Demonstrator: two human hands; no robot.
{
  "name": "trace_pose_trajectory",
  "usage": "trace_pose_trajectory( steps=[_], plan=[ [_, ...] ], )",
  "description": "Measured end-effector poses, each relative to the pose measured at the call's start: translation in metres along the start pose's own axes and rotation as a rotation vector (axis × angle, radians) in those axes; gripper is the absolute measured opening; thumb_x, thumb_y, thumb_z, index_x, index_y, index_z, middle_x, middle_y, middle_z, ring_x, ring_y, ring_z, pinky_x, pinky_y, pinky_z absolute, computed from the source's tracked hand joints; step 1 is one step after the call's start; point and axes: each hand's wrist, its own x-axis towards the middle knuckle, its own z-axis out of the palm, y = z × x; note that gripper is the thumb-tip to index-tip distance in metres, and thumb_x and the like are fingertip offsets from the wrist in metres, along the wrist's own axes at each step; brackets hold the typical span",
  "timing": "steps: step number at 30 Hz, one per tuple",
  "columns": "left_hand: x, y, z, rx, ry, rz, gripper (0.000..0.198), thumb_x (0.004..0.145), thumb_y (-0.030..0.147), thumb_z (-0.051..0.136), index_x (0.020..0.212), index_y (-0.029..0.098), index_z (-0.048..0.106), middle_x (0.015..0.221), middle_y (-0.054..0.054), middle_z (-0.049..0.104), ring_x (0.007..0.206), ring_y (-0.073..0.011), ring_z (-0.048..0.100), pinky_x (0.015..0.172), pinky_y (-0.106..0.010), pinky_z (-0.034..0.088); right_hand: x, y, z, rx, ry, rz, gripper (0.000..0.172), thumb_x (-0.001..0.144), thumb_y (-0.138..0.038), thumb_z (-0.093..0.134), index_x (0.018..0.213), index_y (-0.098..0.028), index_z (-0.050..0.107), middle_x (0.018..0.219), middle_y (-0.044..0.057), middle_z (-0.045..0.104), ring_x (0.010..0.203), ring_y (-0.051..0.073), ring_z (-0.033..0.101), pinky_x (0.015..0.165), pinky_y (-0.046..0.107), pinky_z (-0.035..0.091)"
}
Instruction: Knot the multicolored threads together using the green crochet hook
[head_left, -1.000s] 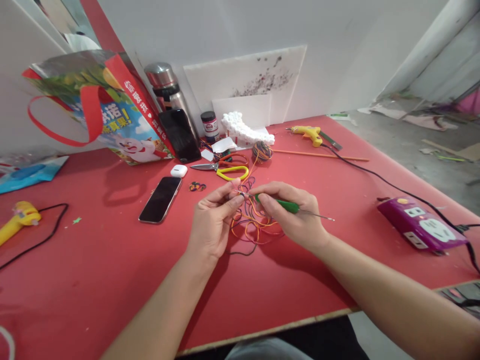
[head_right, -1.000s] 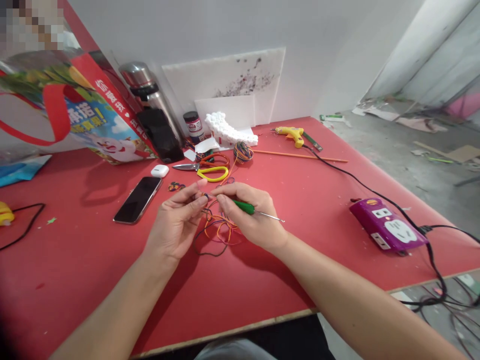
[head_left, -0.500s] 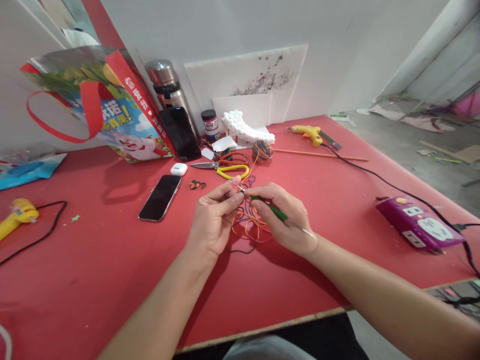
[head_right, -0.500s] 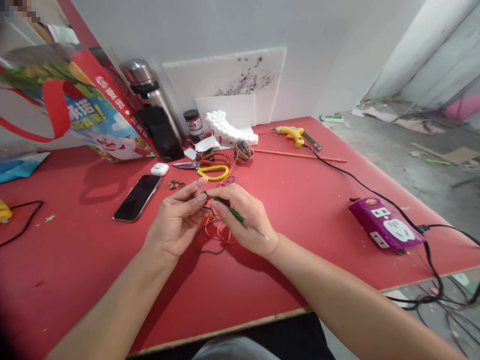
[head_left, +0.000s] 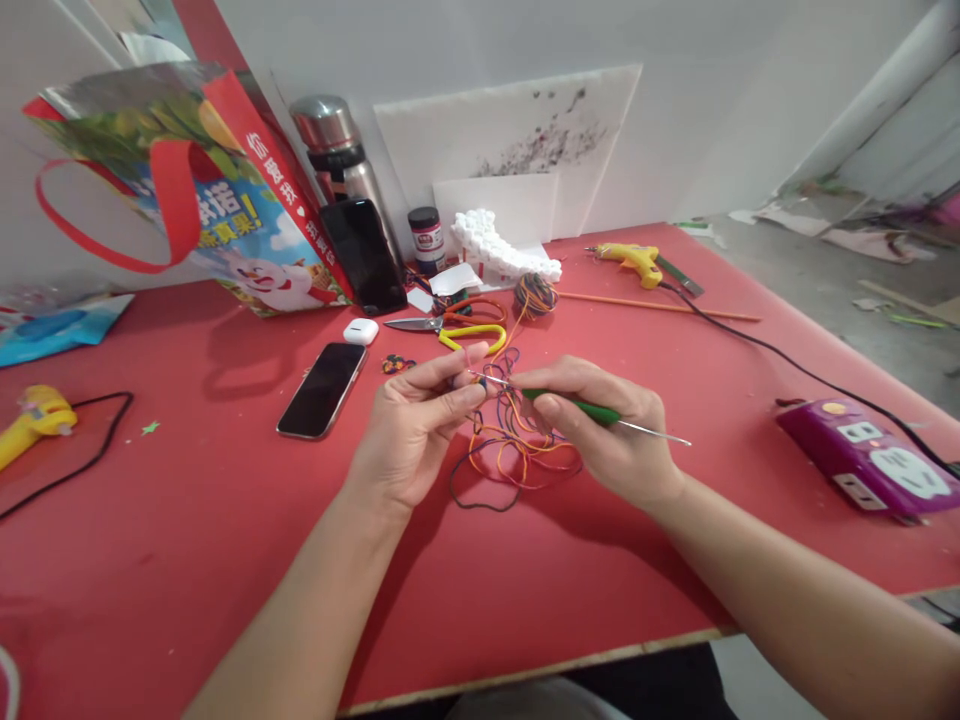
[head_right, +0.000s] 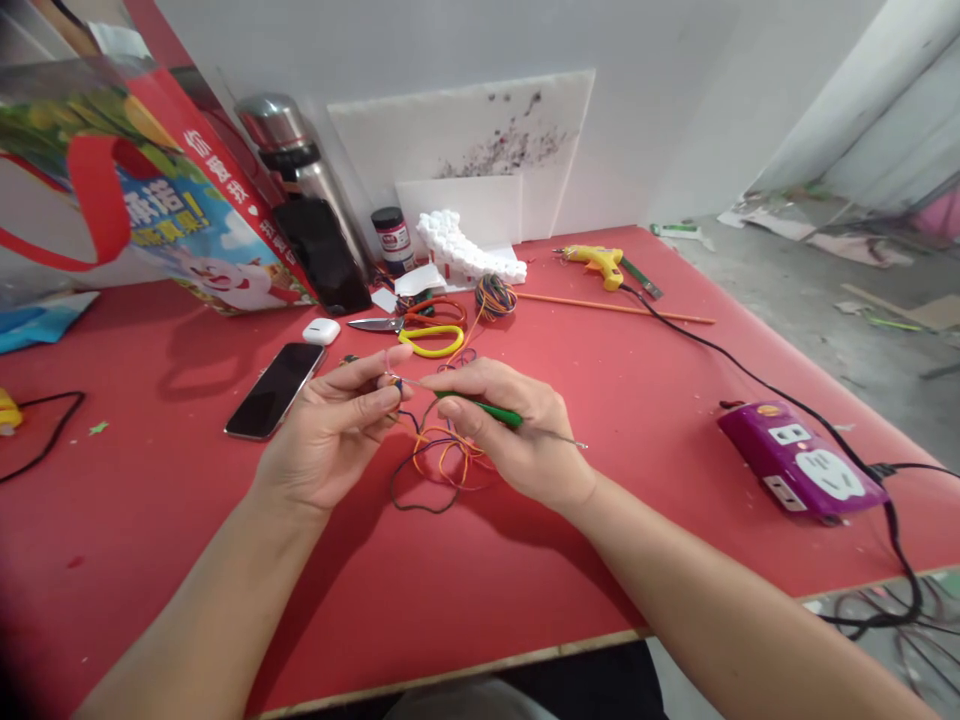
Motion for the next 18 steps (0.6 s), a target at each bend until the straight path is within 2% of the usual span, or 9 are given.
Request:
trace_pose_trajectory(
  steps=[6,11,18],
  plan=[
    [-0.002,0.007,-0.003,0.041,-0.045,-0.005,0.032,0.057,0.003,0.093,0.086,0.015,0.089,0.07,-0.003,0.076,0.067,-0.0102,0.07,0.069,-0.016,0.06,0.006,-0.008,-0.01,0.021,-0.034,0.022,0.015,0.097,-0.023,0.074,0.106,-0.025,0.085,0.081,0.003,0.075,0.065,0.014,0.065,0.06,0.028,0.056],
    [-0.002,0.01,-0.007,0.114,-0.123,-0.026,0.031,0.059,0.005,0.092,0.088,0.016,0.089,0.073,-0.005,0.077,0.067,-0.0105,0.067,0.062,-0.015,0.056,0.012,-0.013,-0.021,0.014,-0.076,0.041,0.011,0.095,-0.028,0.078,0.1,-0.025,0.087,0.077,0.004,0.077,0.062,0.016,0.065,0.058,0.031,0.054],
    [-0.004,0.012,-0.012,0.12,-0.263,-0.192,0.033,0.06,0.011,0.094,0.092,0.013,0.089,0.072,-0.007,0.077,0.062,-0.0108,0.067,0.06,-0.017,0.056,0.017,-0.017,-0.036,0.14,-0.192,0.11,0.012,0.093,-0.033,0.081,0.098,-0.025,0.089,0.074,0.005,0.077,0.06,0.016,0.066,0.056,0.03,0.056]
  ],
)
